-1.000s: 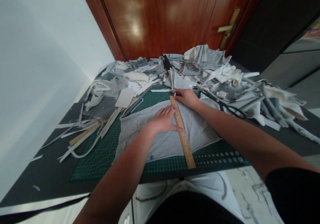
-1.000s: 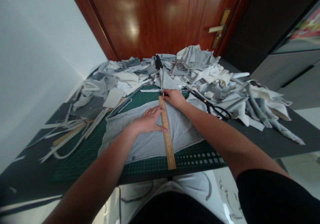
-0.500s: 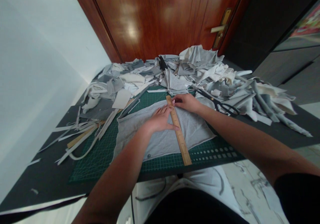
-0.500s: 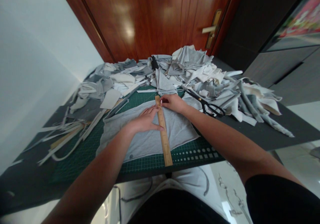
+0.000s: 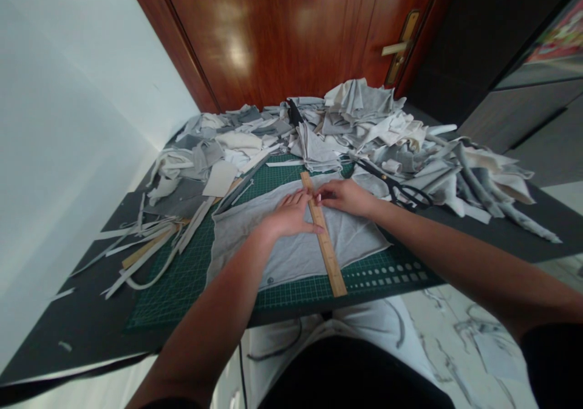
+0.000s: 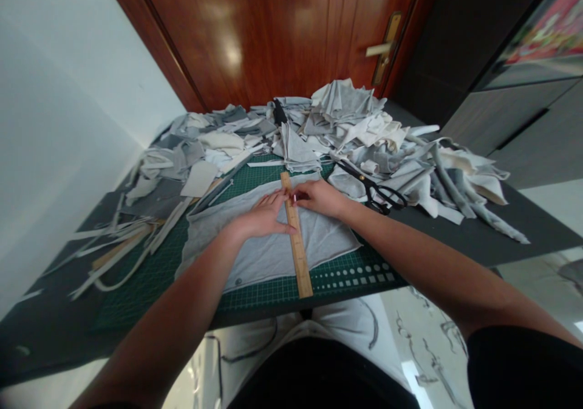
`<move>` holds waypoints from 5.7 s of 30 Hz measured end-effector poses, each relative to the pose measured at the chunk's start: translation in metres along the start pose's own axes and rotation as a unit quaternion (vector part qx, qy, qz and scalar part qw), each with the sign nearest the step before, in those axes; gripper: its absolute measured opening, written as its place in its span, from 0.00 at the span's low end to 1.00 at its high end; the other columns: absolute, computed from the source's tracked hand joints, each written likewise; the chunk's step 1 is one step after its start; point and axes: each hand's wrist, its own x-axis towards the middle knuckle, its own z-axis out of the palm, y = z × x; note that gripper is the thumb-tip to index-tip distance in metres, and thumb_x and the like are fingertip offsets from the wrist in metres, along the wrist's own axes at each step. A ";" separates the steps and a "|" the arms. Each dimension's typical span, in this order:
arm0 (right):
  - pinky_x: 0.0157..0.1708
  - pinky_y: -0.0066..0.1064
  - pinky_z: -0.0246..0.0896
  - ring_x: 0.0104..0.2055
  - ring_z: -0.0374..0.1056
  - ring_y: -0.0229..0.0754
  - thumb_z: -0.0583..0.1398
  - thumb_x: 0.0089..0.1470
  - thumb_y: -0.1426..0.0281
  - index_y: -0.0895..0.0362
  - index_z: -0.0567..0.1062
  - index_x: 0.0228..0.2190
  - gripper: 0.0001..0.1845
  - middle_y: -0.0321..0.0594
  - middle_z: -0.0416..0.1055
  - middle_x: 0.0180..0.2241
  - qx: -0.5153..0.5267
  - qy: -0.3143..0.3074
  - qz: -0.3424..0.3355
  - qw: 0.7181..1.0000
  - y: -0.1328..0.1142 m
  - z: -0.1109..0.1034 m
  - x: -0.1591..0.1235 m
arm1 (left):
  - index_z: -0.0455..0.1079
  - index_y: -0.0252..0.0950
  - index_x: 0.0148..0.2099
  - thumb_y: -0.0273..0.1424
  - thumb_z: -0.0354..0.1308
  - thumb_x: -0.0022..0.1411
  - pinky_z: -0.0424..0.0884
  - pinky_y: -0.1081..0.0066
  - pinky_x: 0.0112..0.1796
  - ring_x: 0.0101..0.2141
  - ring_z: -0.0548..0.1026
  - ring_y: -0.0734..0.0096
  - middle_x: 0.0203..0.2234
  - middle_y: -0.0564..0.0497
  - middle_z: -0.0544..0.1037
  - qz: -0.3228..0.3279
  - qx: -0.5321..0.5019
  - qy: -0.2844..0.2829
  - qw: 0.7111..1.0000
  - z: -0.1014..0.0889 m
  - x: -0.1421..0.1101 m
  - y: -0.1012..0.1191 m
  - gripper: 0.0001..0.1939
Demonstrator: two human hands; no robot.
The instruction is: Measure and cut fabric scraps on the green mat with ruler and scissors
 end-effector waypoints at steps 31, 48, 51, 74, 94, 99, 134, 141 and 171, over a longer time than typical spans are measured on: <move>0.45 0.33 0.68 0.43 0.75 0.42 0.64 0.63 0.70 0.54 0.80 0.46 0.10 0.40 0.79 0.41 0.049 -0.001 -0.032 0.998 -0.051 0.015 -0.092 | 0.48 0.35 0.71 0.58 0.62 0.51 0.48 0.53 0.68 0.71 0.47 0.47 0.72 0.34 0.50 -0.002 -0.001 0.012 1.000 0.001 0.004 -0.002 0.55; 0.47 0.37 0.70 0.45 0.74 0.45 0.60 0.66 0.67 0.54 0.78 0.51 0.14 0.44 0.79 0.42 0.058 -0.029 -0.070 0.995 -0.074 0.016 -0.126 | 0.50 0.36 0.69 0.60 0.62 0.51 0.50 0.53 0.67 0.71 0.49 0.45 0.72 0.36 0.51 0.007 -0.004 0.015 1.000 0.000 0.003 0.000 0.53; 0.46 0.36 0.70 0.45 0.74 0.45 0.60 0.66 0.67 0.54 0.78 0.51 0.14 0.44 0.79 0.42 0.070 -0.021 -0.071 0.995 -0.077 0.018 -0.132 | 0.51 0.37 0.69 0.60 0.61 0.51 0.50 0.53 0.67 0.71 0.49 0.46 0.71 0.36 0.52 0.010 -0.005 0.019 1.000 0.001 0.004 -0.002 0.53; 0.46 0.34 0.70 0.45 0.75 0.43 0.62 0.65 0.69 0.56 0.78 0.50 0.13 0.44 0.79 0.43 0.086 0.021 -0.051 0.995 -0.082 0.012 -0.133 | 0.50 0.34 0.70 0.61 0.61 0.49 0.49 0.54 0.67 0.71 0.50 0.44 0.71 0.34 0.52 0.006 0.005 0.019 1.000 0.001 0.005 -0.002 0.56; 0.46 0.35 0.70 0.45 0.74 0.44 0.62 0.65 0.69 0.56 0.78 0.49 0.12 0.44 0.79 0.41 0.094 -0.020 -0.065 0.993 -0.090 0.020 -0.150 | 0.52 0.34 0.68 0.60 0.60 0.51 0.51 0.54 0.67 0.70 0.51 0.46 0.71 0.34 0.52 0.006 -0.001 0.006 1.000 -0.003 0.002 0.001 0.52; 0.45 0.33 0.70 0.44 0.75 0.42 0.64 0.64 0.68 0.55 0.79 0.49 0.12 0.42 0.80 0.42 0.111 -0.007 -0.062 0.992 -0.089 0.010 -0.143 | 0.51 0.34 0.69 0.61 0.60 0.50 0.50 0.52 0.67 0.71 0.50 0.44 0.71 0.34 0.52 0.012 0.003 0.016 1.000 0.000 0.004 -0.002 0.53; 0.46 0.34 0.69 0.43 0.75 0.43 0.63 0.63 0.70 0.55 0.79 0.46 0.10 0.41 0.79 0.41 0.043 0.001 -0.055 0.998 -0.041 0.014 -0.079 | 0.49 0.36 0.70 0.62 0.61 0.48 0.48 0.54 0.67 0.71 0.48 0.45 0.72 0.36 0.51 0.006 -0.008 0.014 1.000 0.001 0.002 -0.001 0.57; 0.45 0.34 0.69 0.42 0.75 0.43 0.63 0.62 0.71 0.55 0.80 0.44 0.08 0.41 0.79 0.40 0.014 0.010 -0.051 0.999 -0.029 0.009 -0.060 | 0.50 0.37 0.70 0.62 0.61 0.49 0.48 0.53 0.67 0.71 0.48 0.46 0.71 0.37 0.53 0.001 -0.007 0.012 1.000 0.002 0.002 0.000 0.55; 0.44 0.32 0.67 0.41 0.77 0.45 0.65 0.57 0.72 0.59 0.82 0.43 0.11 0.41 0.81 0.39 -0.007 0.060 0.008 0.998 0.037 0.008 0.047 | 0.47 0.33 0.72 0.60 0.63 0.50 0.48 0.54 0.68 0.71 0.47 0.44 0.72 0.35 0.49 -0.003 -0.007 0.001 1.000 -0.002 0.000 0.005 0.58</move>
